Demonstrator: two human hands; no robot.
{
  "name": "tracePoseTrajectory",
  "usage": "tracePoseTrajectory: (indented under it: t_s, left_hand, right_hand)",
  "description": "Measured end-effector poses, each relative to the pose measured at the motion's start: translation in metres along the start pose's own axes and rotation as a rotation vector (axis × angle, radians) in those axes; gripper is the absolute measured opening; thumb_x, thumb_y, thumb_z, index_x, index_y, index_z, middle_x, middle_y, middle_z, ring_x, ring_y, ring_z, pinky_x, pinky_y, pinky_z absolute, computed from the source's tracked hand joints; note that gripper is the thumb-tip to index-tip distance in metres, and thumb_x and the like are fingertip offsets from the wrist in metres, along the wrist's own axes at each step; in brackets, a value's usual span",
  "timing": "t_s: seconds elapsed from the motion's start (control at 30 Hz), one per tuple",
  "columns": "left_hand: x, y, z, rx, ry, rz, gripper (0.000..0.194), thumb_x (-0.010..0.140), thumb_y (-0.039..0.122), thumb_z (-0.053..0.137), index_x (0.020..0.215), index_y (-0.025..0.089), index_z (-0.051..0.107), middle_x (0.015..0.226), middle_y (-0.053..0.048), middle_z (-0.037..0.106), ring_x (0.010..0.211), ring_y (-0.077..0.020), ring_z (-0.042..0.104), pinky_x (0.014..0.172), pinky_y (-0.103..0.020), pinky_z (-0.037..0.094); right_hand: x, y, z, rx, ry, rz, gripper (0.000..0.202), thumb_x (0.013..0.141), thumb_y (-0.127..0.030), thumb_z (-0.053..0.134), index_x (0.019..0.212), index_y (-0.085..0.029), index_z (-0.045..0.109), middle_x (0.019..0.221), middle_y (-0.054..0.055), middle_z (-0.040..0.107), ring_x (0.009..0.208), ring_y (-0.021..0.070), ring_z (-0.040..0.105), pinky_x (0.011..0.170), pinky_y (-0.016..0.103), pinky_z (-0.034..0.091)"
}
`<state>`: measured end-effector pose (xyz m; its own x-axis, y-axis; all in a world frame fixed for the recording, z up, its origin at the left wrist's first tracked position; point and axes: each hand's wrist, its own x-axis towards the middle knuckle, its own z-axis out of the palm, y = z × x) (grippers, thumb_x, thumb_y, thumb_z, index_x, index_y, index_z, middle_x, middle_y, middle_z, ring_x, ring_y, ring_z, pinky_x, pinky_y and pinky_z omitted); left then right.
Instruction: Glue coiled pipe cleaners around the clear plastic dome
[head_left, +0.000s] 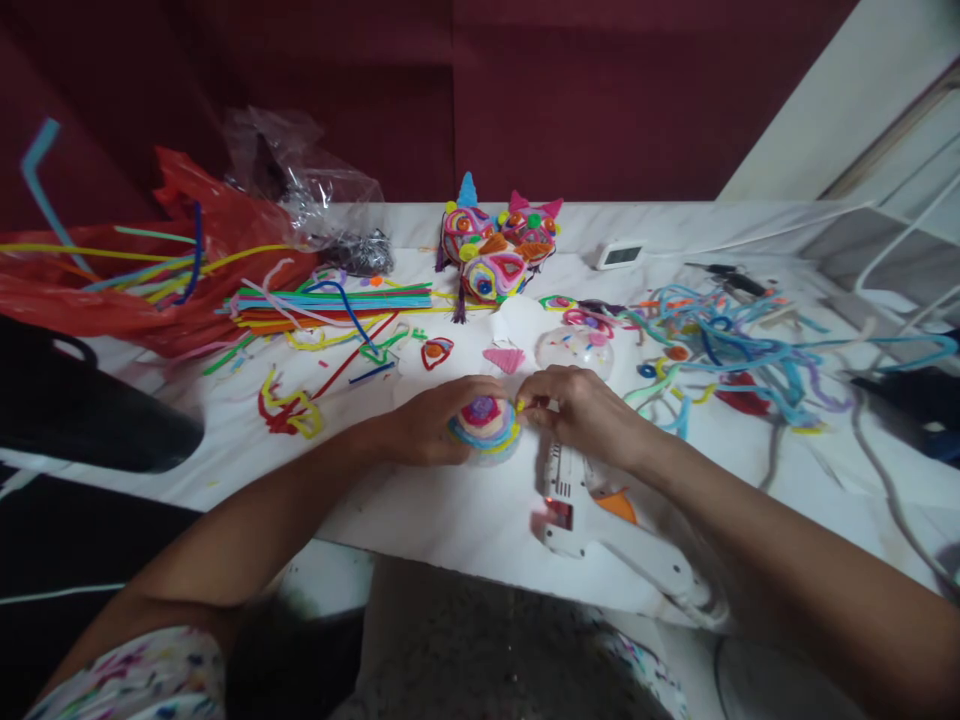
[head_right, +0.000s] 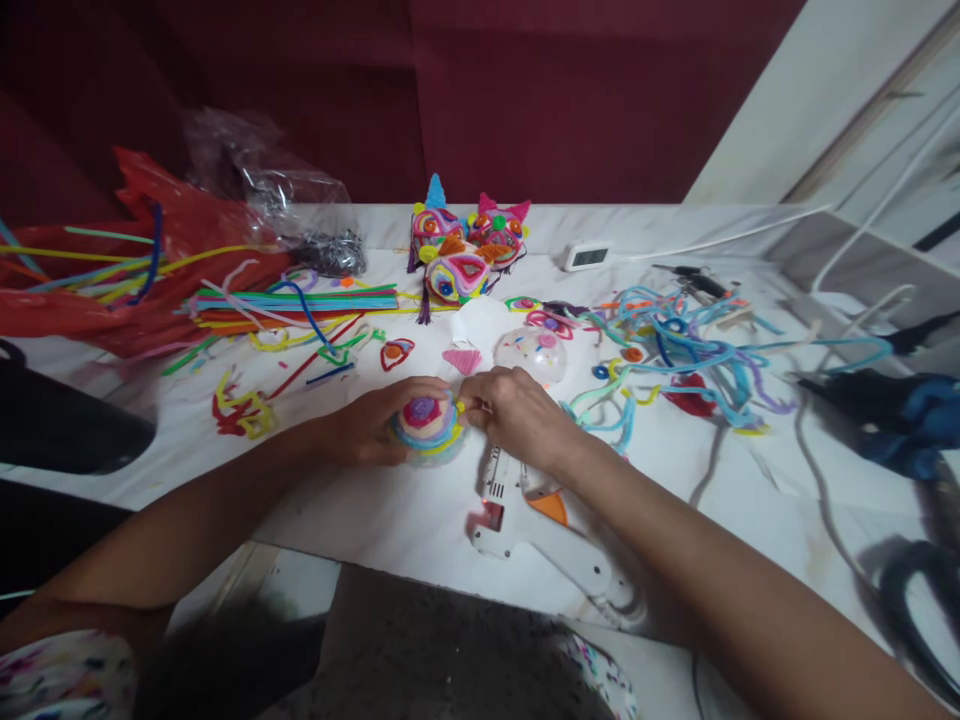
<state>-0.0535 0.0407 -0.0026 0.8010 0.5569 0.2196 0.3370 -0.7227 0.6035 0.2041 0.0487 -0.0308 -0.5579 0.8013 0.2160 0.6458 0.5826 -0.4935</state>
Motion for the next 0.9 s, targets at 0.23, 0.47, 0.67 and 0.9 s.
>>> tracePoseTrajectory:
  t_s: [0.23,0.47,0.67,0.9]
  left_hand:
    - [0.000,-0.002,0.002,-0.012,0.010,-0.032,0.067,0.068,0.030,0.062,0.126,0.022,0.031,0.134,-0.010,0.040,0.125,-0.0286,0.041,0.103,-0.039,0.035]
    - [0.003,-0.001,-0.001,-0.028,0.054,-0.012,0.071,0.068,0.038,0.063,0.128,0.024,0.028,0.139,-0.010,0.034,0.130,-0.0308,0.033,0.106,-0.045,0.030]
    - [0.005,-0.004,-0.003,-0.035,0.048,-0.047,0.084,0.065,0.043,0.065,0.133,0.023,0.018,0.143,-0.011,0.028,0.132,-0.0325,0.030,0.107,-0.048,0.028]
    - [0.001,-0.022,-0.001,-0.107,0.022,-0.100,0.096,0.062,0.048,0.066,0.135,0.019,0.010,0.139,-0.015,0.033,0.124,-0.0315,0.040,0.099,-0.045,0.038]
  right_hand:
    - [0.011,0.010,-0.006,0.037,-0.077,-0.067,0.017,0.104,-0.012,0.076,0.097,-0.022,0.088,0.087,0.007,0.085,0.077,0.0236,0.076,0.076,0.035,0.056]
    - [0.029,0.002,-0.022,-0.029,-0.073,-0.086,0.023,0.095,-0.013,0.095,0.111,-0.029,0.090,0.114,0.011,0.094,0.111,0.0389,0.087,0.103,0.052,0.066]
    - [0.054,-0.007,-0.034,-0.009,-0.124,-0.149,0.049,0.076,0.002,0.106,0.115,-0.022,0.091,0.113,0.007,0.094,0.110,0.0296,0.086,0.099,0.036,0.061]
    - [0.074,-0.006,-0.026,0.107,-0.200,-0.135,0.047,0.077,0.018,0.082,0.113,-0.012,0.089,0.095,-0.013,0.091,0.085,0.0060,0.079,0.080,0.016,0.050]
